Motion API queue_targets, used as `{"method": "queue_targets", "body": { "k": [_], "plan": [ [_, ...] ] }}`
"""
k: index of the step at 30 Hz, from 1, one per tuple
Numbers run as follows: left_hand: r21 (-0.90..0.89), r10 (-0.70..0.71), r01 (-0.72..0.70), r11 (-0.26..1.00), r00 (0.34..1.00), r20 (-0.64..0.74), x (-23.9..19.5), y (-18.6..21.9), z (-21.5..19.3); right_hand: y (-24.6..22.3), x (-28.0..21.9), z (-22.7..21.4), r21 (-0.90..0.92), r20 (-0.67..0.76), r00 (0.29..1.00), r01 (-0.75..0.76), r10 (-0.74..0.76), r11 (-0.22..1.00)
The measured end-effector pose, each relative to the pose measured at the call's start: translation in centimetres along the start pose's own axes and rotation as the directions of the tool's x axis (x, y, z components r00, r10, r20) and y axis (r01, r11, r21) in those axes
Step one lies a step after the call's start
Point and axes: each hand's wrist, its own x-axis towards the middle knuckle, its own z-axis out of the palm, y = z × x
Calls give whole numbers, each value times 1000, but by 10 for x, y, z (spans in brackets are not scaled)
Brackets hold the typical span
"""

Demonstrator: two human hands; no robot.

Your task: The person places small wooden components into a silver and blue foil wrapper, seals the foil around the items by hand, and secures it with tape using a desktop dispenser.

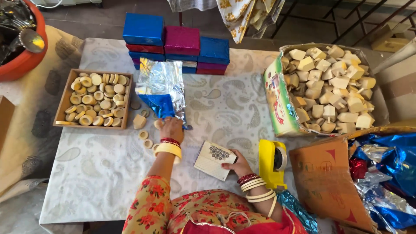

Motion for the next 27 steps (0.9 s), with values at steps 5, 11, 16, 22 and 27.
{"method": "queue_targets", "body": {
  "k": [5,11,16,22,27],
  "plan": [
    [-223,213,-189,956,973,90,-23,56,-10,-3,-17,-37,220,-124,985,-91,120,971],
    [-278,527,-509,815,850,-11,-94,96,15,-42,-63,-57,429,-118,991,-11,68,903],
    [-169,672,-663,729,741,-11,-127,129,23,-74,-81,-33,479,-72,996,-15,56,877],
    [-221,642,-621,752,766,33,-138,132,25,-93,-80,9,579,248,969,-161,15,799],
    [-278,602,-561,780,794,88,-144,136,26,-61,-30,-4,587,44,999,-46,25,808]
  ]
}}
